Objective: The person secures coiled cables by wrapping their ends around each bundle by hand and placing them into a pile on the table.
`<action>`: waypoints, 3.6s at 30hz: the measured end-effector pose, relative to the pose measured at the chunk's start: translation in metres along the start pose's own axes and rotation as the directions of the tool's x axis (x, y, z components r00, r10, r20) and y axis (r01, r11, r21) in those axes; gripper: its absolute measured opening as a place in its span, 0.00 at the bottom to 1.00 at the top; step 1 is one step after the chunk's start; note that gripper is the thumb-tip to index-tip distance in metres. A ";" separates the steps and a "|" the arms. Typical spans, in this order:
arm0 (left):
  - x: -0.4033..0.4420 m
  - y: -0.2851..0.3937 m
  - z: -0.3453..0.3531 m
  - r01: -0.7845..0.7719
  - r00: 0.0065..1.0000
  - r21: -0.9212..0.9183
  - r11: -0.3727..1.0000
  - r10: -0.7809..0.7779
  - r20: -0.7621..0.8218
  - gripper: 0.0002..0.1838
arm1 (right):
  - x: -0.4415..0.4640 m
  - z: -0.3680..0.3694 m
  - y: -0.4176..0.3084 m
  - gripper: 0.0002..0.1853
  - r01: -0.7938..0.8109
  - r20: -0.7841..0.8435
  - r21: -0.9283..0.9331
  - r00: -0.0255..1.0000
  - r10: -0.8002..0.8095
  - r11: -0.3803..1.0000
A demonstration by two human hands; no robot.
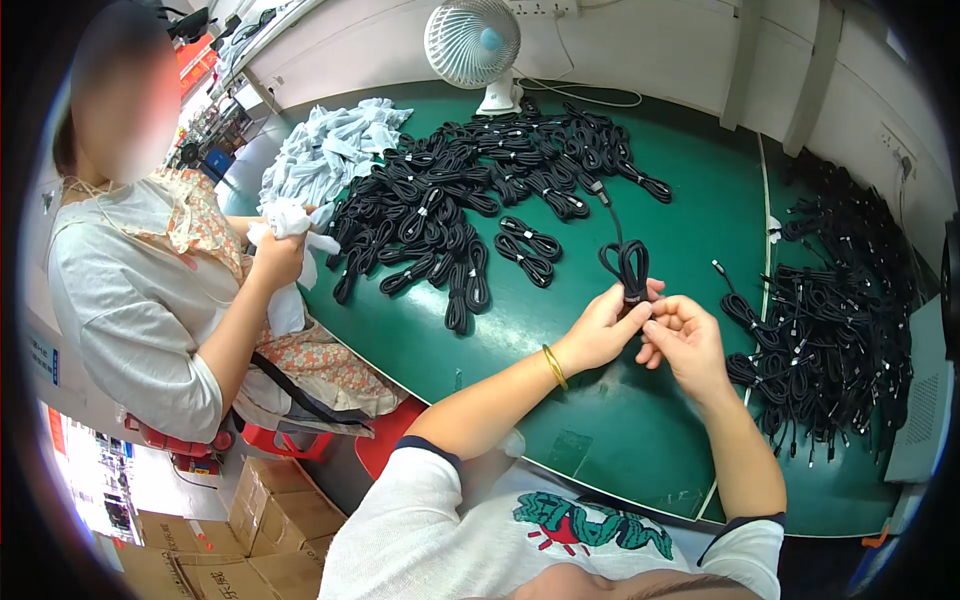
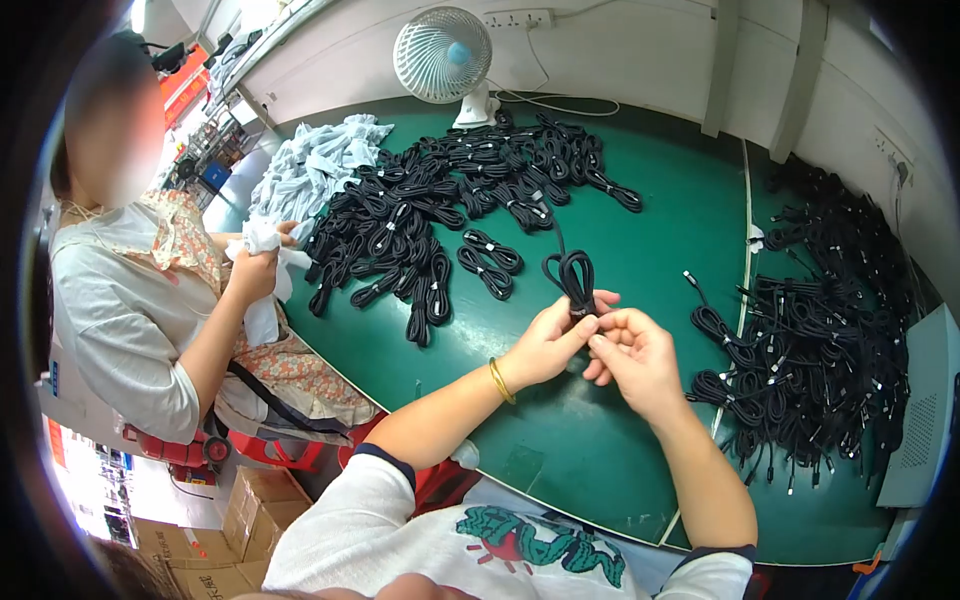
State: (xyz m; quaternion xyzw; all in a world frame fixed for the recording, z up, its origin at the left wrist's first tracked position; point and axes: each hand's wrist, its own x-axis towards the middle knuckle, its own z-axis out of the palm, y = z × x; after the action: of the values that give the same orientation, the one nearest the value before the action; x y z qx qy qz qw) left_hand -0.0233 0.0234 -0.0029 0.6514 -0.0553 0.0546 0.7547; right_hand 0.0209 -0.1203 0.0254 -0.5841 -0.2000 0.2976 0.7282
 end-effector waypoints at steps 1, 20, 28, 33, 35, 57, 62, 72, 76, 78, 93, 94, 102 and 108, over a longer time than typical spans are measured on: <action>0.000 0.000 0.006 0.026 0.999 -0.150 0.988 -0.028 -0.017 0.17 | 0.000 0.002 0.006 0.06 0.022 -0.013 -0.021 1.000 -0.023 1.000; 0.009 0.023 -0.030 0.335 0.934 -0.176 0.926 -0.301 0.194 0.17 | -0.003 -0.025 -0.027 0.03 0.487 0.255 -0.761 0.832 -0.492 0.429; -0.005 0.019 -0.007 0.266 0.963 -0.030 0.964 -0.264 0.050 0.06 | -0.006 -0.026 -0.024 0.03 0.526 0.277 -0.607 0.843 -0.462 0.596; -0.010 0.015 -0.014 0.215 0.976 -0.263 0.941 -0.203 0.074 0.03 | -0.012 -0.009 -0.016 0.03 0.470 0.216 -0.462 0.882 -0.419 0.752; -0.007 0.010 -0.015 0.172 0.984 -0.398 0.901 -0.139 0.110 0.06 | -0.010 -0.009 -0.019 0.03 0.455 0.145 -0.459 0.886 -0.441 0.763; 0.016 0.005 -0.079 -0.039 0.999 0.976 0.215 0.015 0.036 0.23 | -0.027 -0.044 -0.069 0.16 -0.017 0.071 -0.993 0.719 -0.692 -0.119; 0.013 0.008 -0.050 -0.015 1.000 0.988 0.157 0.028 0.011 0.20 | -0.017 -0.019 -0.017 0.18 0.189 0.196 -0.980 0.890 -0.412 -0.058; 0.013 -0.003 -0.034 -0.142 0.990 0.923 0.358 0.027 0.142 0.21 | 0.012 -0.029 0.047 0.17 0.276 0.223 -0.956 0.902 -0.369 0.099; 0.009 0.013 -0.022 -0.326 0.944 0.891 0.317 0.157 0.289 0.21 | 0.014 -0.030 0.035 0.06 0.325 0.080 -0.858 0.850 -0.520 0.399; 0.011 0.013 -0.016 -0.308 0.949 0.891 0.334 0.174 0.263 0.21 | 0.011 -0.027 0.020 0.06 0.342 0.065 -0.844 0.829 -0.555 0.413; 0.003 0.002 -0.001 0.136 0.986 -0.311 0.941 -0.099 0.133 0.16 | -0.002 -0.011 -0.002 0.17 0.518 0.035 -0.689 0.722 -0.691 0.507; 0.004 0.007 0.003 0.079 0.992 -0.186 0.979 -0.058 0.112 0.15 | -0.002 -0.011 0.001 0.17 0.506 0.004 -0.682 0.725 -0.689 0.529; 0.000 0.001 0.001 -0.096 0.992 0.287 0.953 0.067 0.112 0.13 | 0.006 -0.012 0.016 0.09 0.305 -0.093 -0.225 0.939 -0.332 0.925; -0.001 0.013 0.008 -0.089 0.987 0.289 0.953 0.045 0.155 0.11 | 0.008 -0.030 -0.002 0.08 0.362 -0.159 -0.245 0.900 -0.406 0.899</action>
State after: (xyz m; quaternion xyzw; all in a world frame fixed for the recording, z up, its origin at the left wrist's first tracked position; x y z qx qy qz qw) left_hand -0.0268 0.0171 0.0109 0.7568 -0.1240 0.0399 0.6405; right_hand 0.0458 -0.1373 0.0195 -0.6338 -0.2655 0.0624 0.7238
